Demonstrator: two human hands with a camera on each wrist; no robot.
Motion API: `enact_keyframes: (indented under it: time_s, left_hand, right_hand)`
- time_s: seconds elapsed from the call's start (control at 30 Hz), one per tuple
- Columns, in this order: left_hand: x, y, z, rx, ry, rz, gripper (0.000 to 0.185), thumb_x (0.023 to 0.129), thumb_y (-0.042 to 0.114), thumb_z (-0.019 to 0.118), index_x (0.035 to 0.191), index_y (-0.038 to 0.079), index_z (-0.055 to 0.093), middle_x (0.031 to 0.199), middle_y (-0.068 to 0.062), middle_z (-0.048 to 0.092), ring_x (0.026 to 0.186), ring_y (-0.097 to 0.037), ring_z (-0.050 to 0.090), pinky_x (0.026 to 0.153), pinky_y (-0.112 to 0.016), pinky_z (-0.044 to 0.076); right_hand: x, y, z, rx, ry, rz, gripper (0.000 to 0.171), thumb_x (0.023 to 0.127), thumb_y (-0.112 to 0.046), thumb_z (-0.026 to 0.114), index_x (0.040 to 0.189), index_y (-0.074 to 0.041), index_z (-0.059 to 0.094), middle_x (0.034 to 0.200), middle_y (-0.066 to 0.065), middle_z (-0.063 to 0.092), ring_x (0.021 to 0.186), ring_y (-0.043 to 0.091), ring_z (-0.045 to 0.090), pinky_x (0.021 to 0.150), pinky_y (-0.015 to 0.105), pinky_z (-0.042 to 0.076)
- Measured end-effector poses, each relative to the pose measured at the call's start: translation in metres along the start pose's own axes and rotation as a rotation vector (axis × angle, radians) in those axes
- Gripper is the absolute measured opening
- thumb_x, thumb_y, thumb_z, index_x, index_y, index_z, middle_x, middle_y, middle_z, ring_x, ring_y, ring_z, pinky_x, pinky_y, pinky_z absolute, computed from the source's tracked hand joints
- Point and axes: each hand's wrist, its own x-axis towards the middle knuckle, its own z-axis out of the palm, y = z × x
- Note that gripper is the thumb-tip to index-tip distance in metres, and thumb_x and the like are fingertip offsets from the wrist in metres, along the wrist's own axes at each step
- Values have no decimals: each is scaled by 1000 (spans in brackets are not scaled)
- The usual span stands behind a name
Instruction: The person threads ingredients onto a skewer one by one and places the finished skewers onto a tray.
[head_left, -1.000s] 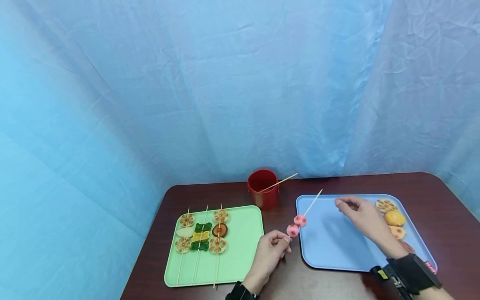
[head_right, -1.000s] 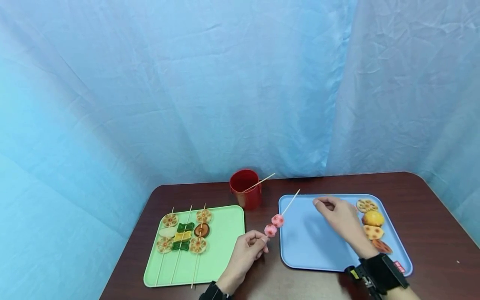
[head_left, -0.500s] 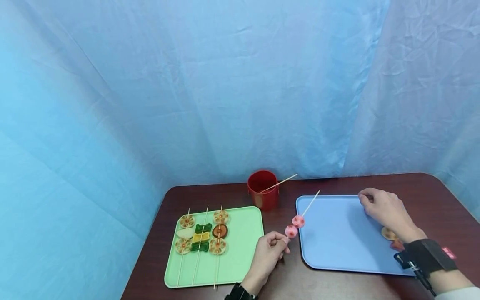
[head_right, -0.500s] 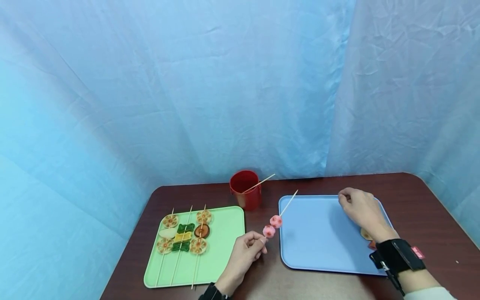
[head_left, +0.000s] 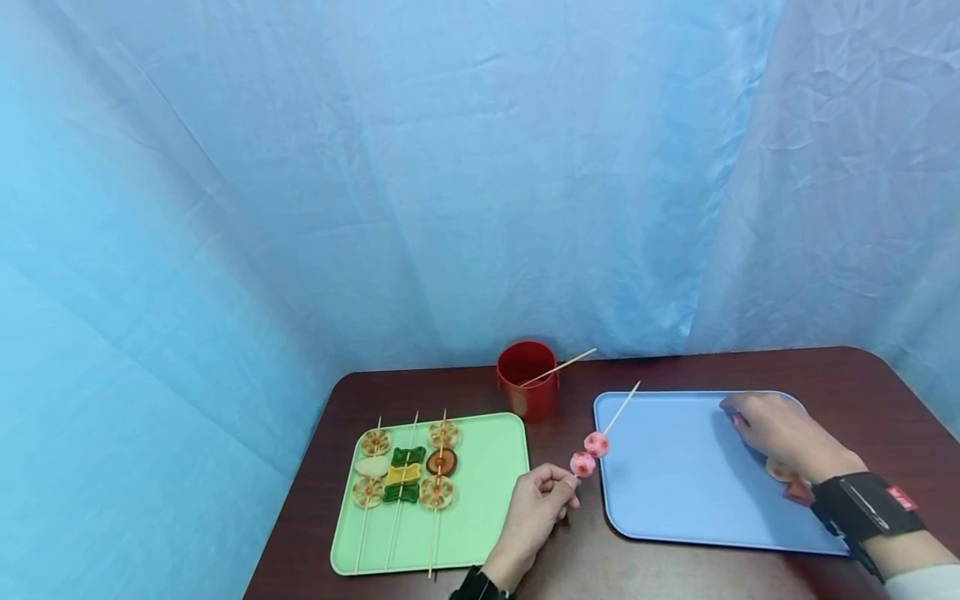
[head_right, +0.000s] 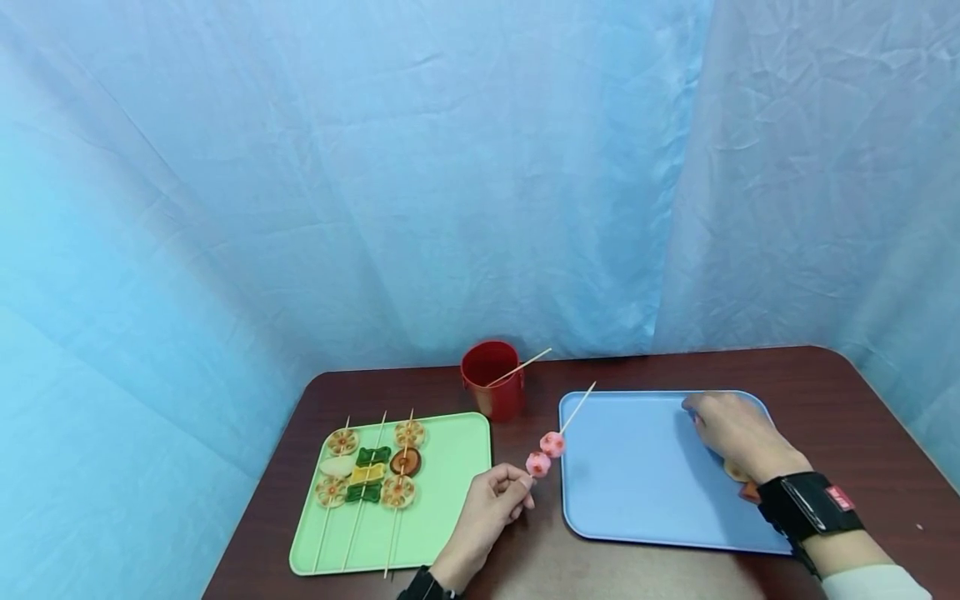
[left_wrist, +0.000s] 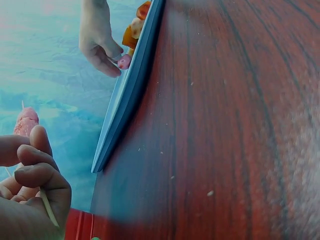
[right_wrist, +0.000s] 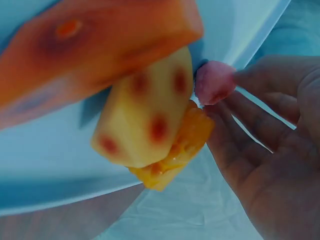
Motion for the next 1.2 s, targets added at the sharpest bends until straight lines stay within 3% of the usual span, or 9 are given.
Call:
enact_keyframes:
  time_s: [0.17, 0.37, 0.63, 0.87, 1.07, 1.2]
  left_hand:
    - [0, 0, -1, 3, 3, 4, 18, 95, 8, 68, 96, -9, 67, 66, 0, 63, 55, -6, 46, 49, -20, 38]
    - [0, 1, -1, 7, 7, -4, 17, 95, 9, 68, 95, -8, 68, 66, 0, 63, 55, -7, 45, 48, -21, 38]
    - [1, 0, -1, 11, 4, -8, 18, 95, 10, 68, 95, -7, 68, 66, 0, 63, 55, -7, 45, 49, -21, 38]
    - [1, -1, -2, 14, 3, -19, 22, 96, 12, 68, 97, -9, 67, 66, 1, 63, 55, -6, 46, 49, -22, 38]
    - [-1, 1, -1, 4, 0, -18, 20, 96, 12, 68, 95, -8, 67, 67, 0, 63, 55, -6, 46, 49, -21, 38]
    - [-1, 2, 0, 0, -7, -17, 19, 96, 11, 68, 95, -8, 67, 67, 0, 63, 55, -5, 46, 49, -21, 39]
  right_hand:
    - [0, 0, 0, 4, -36, -3, 18, 92, 3, 68, 108, 4, 75, 104, 19, 73, 89, 26, 66, 81, 55, 55]
    - [-3, 1, -2, 31, -63, -11, 17, 96, 3, 64, 108, 2, 75, 103, 15, 73, 88, 24, 62, 83, 55, 54]
    - [-7, -3, -6, 32, 6, -34, 19, 94, -1, 70, 111, 5, 73, 106, 18, 69, 95, 33, 67, 83, 55, 54]
    - [-15, -15, -11, 69, 30, 7, 27, 96, -6, 72, 121, 3, 69, 106, 10, 68, 91, 24, 59, 78, 45, 53]
    - [-22, -25, -7, 116, 158, 15, 35, 88, -4, 79, 120, 7, 68, 103, 16, 69, 90, 29, 61, 82, 58, 54]
    - [-24, -35, -4, 116, 275, -22, 34, 83, -5, 84, 113, 4, 73, 100, 12, 72, 88, 28, 66, 77, 54, 56]
